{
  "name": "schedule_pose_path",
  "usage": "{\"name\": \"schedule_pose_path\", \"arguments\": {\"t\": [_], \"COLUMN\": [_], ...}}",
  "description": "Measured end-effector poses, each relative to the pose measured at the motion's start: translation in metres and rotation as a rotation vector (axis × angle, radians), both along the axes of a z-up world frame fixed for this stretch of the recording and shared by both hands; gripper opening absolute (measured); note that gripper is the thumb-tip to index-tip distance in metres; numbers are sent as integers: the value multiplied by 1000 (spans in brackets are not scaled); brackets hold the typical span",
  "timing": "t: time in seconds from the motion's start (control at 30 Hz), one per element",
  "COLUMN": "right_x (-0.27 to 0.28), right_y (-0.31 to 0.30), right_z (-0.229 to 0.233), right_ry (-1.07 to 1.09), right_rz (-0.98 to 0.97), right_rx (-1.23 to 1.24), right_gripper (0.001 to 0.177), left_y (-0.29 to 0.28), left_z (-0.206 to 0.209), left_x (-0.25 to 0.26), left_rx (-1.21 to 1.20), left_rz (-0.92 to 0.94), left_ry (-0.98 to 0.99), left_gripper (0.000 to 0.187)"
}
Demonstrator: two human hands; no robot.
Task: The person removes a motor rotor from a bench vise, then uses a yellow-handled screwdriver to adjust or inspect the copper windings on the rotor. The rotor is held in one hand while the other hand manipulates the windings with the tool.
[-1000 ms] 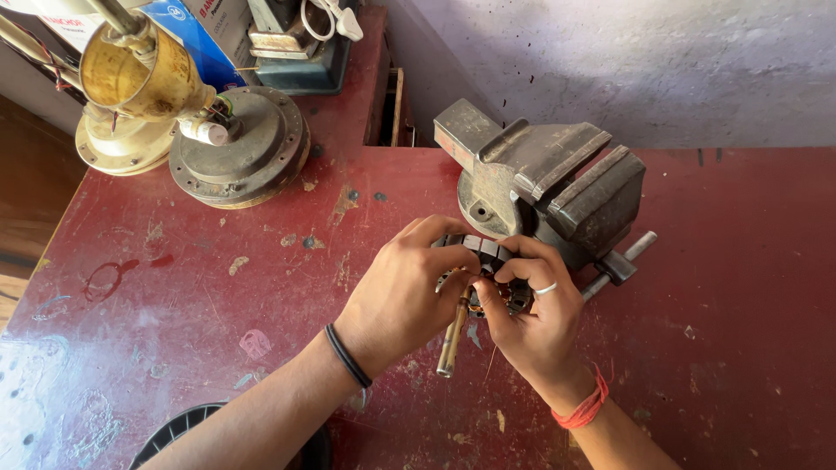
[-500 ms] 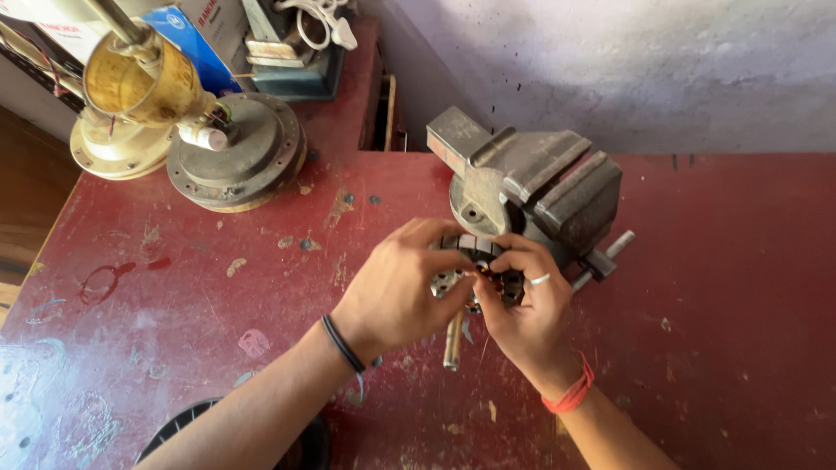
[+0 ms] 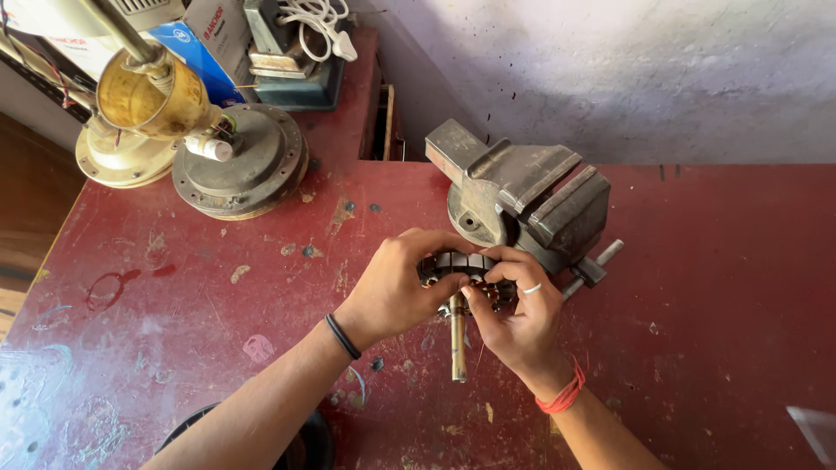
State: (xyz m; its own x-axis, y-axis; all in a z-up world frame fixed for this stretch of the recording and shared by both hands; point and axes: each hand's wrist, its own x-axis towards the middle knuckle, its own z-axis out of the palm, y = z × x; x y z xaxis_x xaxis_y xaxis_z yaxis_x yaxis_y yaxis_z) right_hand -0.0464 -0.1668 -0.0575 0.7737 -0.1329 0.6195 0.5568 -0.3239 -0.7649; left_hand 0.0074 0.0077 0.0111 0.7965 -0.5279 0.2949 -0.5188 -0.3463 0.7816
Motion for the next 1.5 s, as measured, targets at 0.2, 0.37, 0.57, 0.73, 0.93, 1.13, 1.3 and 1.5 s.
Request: {"name": "schedule_pose_path", "arguments": {"t": [0.2, 0.37, 0.57, 0.73, 0.93, 1.13, 1.3, 1.5], "right_x": [-53, -107, -118, -156, -161, -185, -133, -23], "right_y": [-24, -85, -108, -107, -101, -81, -51, -13], "right_z": [65, 73, 7, -14, -15, -12, 8, 41], "right_ry": [-62, 623, 1201, 1106, 928, 551, 170, 106], "right_rz": [-336, -879, -874, -889, -897, -815, -392, -89], "right_rx": [-460, -561, -375, -197, 20, 232, 77, -186], "right_gripper": [22, 22, 23, 24, 25, 26, 30, 50], "left_y": [6, 7, -2, -1, 0, 2, 12, 19], "left_z": [-1, -2, 0, -3, 4, 0, -7, -10], "left_x": [5, 9, 9, -2, -12, -13, -3, 10], "left_rx": [33, 30, 55, 55, 36, 36, -5, -24], "left_rz": [10, 36, 60, 48, -26, -151, -87, -30], "left_ry": [56, 107, 160, 106, 95, -35, 64, 171], "left_gripper": [34, 34, 35, 36, 33, 36, 34, 39]}}
